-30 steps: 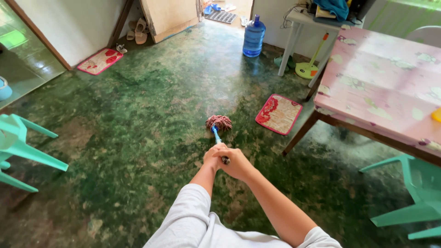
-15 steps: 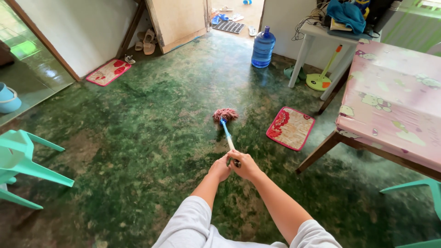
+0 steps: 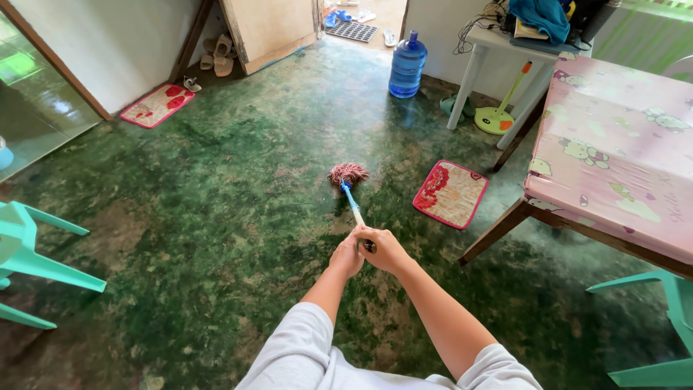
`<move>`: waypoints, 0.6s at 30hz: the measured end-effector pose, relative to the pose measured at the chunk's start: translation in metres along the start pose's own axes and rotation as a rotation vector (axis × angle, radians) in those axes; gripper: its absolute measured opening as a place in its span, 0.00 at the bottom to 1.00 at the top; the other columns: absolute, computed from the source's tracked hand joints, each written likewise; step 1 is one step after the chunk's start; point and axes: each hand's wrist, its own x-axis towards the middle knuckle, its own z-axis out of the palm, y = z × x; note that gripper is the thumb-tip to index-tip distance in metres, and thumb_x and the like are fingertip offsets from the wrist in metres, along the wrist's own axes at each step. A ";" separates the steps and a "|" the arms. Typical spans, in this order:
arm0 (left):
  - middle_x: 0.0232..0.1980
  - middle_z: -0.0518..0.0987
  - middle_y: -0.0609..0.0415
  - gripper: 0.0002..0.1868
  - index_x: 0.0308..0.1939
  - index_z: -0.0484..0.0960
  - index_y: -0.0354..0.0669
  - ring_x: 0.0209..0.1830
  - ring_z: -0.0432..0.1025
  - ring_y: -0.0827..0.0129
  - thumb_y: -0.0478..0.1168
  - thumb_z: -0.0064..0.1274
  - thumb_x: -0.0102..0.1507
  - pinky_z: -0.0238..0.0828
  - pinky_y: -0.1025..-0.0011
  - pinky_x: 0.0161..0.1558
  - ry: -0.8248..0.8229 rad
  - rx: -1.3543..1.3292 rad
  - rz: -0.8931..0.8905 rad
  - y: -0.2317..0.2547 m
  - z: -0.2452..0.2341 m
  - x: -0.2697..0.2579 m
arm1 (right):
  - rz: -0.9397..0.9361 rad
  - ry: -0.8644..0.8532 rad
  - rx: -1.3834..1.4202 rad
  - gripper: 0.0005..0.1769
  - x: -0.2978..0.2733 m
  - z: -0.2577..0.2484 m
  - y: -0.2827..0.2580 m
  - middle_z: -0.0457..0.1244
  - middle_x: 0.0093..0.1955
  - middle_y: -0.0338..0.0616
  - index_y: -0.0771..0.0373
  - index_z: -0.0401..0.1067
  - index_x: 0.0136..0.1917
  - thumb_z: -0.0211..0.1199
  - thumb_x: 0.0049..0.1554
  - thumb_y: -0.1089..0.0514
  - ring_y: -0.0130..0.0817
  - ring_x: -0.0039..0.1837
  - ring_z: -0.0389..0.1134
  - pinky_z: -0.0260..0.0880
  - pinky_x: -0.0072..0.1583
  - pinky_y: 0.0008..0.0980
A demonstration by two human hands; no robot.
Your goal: Mop the green tiled floor in the dining area.
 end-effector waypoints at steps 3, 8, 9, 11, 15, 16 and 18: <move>0.71 0.74 0.57 0.35 0.78 0.58 0.76 0.65 0.73 0.55 0.44 0.45 0.67 0.71 0.59 0.61 0.005 -0.036 -0.020 0.000 0.006 -0.003 | -0.014 -0.009 -0.015 0.13 -0.009 -0.005 -0.009 0.70 0.44 0.53 0.64 0.76 0.50 0.65 0.49 0.63 0.48 0.42 0.73 0.73 0.46 0.38; 0.71 0.72 0.56 0.34 0.77 0.55 0.72 0.66 0.70 0.55 0.49 0.46 0.66 0.69 0.59 0.61 0.021 -0.060 0.007 -0.012 0.028 0.001 | -0.148 -0.024 -0.054 0.09 -0.028 -0.031 -0.044 0.70 0.41 0.51 0.62 0.77 0.44 0.65 0.48 0.62 0.49 0.43 0.73 0.74 0.47 0.40; 0.70 0.74 0.56 0.36 0.76 0.56 0.71 0.65 0.72 0.56 0.50 0.48 0.64 0.70 0.60 0.60 0.033 -0.066 0.019 -0.014 0.036 0.001 | -0.139 -0.060 -0.067 0.10 -0.035 -0.038 -0.051 0.70 0.40 0.50 0.61 0.77 0.44 0.65 0.47 0.62 0.49 0.43 0.73 0.74 0.47 0.40; 0.67 0.75 0.55 0.35 0.75 0.60 0.69 0.63 0.72 0.56 0.51 0.50 0.62 0.70 0.60 0.59 0.046 -0.070 0.030 -0.026 0.055 0.005 | -0.155 -0.096 -0.087 0.08 -0.049 -0.049 -0.069 0.70 0.41 0.50 0.61 0.77 0.43 0.65 0.47 0.62 0.50 0.43 0.72 0.73 0.47 0.41; 0.49 0.85 0.50 0.25 0.55 0.87 0.50 0.48 0.76 0.60 0.61 0.48 0.69 0.70 0.64 0.50 0.015 -0.756 -0.369 -0.037 0.095 0.011 | -0.136 -0.225 -0.119 0.05 -0.080 -0.072 -0.109 0.70 0.40 0.48 0.61 0.76 0.41 0.64 0.48 0.63 0.50 0.43 0.72 0.72 0.46 0.42; 0.49 0.85 0.50 0.25 0.55 0.87 0.50 0.48 0.76 0.60 0.61 0.48 0.69 0.70 0.64 0.50 0.010 -0.752 -0.369 -0.056 0.117 0.024 | -0.131 -0.222 -0.118 0.05 -0.087 -0.074 -0.114 0.70 0.40 0.48 0.61 0.76 0.41 0.64 0.48 0.63 0.50 0.43 0.72 0.72 0.46 0.42; 0.35 0.78 0.54 0.19 0.49 0.86 0.46 0.35 0.70 0.64 0.56 0.57 0.69 0.68 0.63 0.37 0.048 -1.253 -0.322 -0.094 0.167 0.047 | -0.180 -0.210 -0.099 0.05 -0.105 -0.078 -0.123 0.70 0.41 0.47 0.60 0.76 0.41 0.65 0.48 0.63 0.49 0.44 0.72 0.72 0.47 0.43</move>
